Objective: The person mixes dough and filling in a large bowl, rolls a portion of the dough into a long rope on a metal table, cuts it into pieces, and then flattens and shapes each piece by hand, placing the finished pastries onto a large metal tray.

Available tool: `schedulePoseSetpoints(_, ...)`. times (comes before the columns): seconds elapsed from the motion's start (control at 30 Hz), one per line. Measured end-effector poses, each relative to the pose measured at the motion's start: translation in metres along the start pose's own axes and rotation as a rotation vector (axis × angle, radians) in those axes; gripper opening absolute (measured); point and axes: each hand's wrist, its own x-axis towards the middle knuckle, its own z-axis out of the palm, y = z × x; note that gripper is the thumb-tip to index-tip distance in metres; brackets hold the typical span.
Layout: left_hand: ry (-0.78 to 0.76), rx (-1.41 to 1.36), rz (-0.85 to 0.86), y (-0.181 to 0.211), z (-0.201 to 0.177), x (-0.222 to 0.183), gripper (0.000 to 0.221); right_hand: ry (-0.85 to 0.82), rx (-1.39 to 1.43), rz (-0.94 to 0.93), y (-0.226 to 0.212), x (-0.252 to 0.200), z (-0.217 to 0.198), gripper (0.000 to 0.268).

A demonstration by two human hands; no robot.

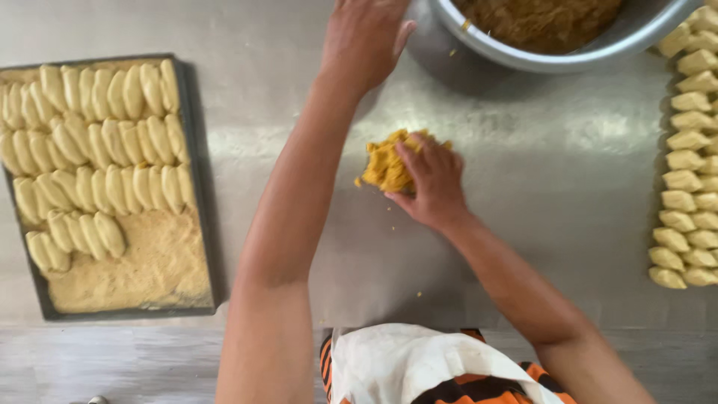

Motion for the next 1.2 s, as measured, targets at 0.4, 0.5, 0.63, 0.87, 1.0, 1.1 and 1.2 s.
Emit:
schedulePoseSetpoints(0.4,0.364,-0.213,-0.575,-0.046,-0.099,-0.456,0.062,0.192,-0.336,0.02,0.039,0.123,0.082,0.057)
schedulePoseSetpoints(0.5,0.391,-0.127,-0.558,-0.029,-0.099,-0.504,0.058,0.043,-0.28,0.383,0.031,0.18,0.083,0.054)
schedulePoseSetpoints(0.63,0.408,-0.271,-0.641,-0.011,-0.097,-0.552,0.052,0.14,-0.388,0.133,-0.004,0.126,0.104,0.073)
schedulePoseSetpoints(0.87,0.496,-0.346,-0.555,-0.004,-0.099,-0.575,0.053,0.039,-0.217,0.098,-0.078,0.008,0.081,0.05)
schedulePoseSetpoints(1.0,0.505,-0.349,-0.566,-0.001,-0.107,-0.599,0.056,0.42,-0.429,-0.263,-0.078,0.053,0.066,0.054)
schedulePoseSetpoints(1.1,0.537,-0.382,-0.662,0.001,-0.099,-0.616,0.06,0.171,-0.291,-0.217,-0.065,0.096,0.101,0.041)
schedulePoseSetpoints(1.2,0.475,-0.444,-0.759,0.019,-0.091,-0.636,0.061,0.07,-0.373,0.074,-0.055,0.063,0.123,0.05)
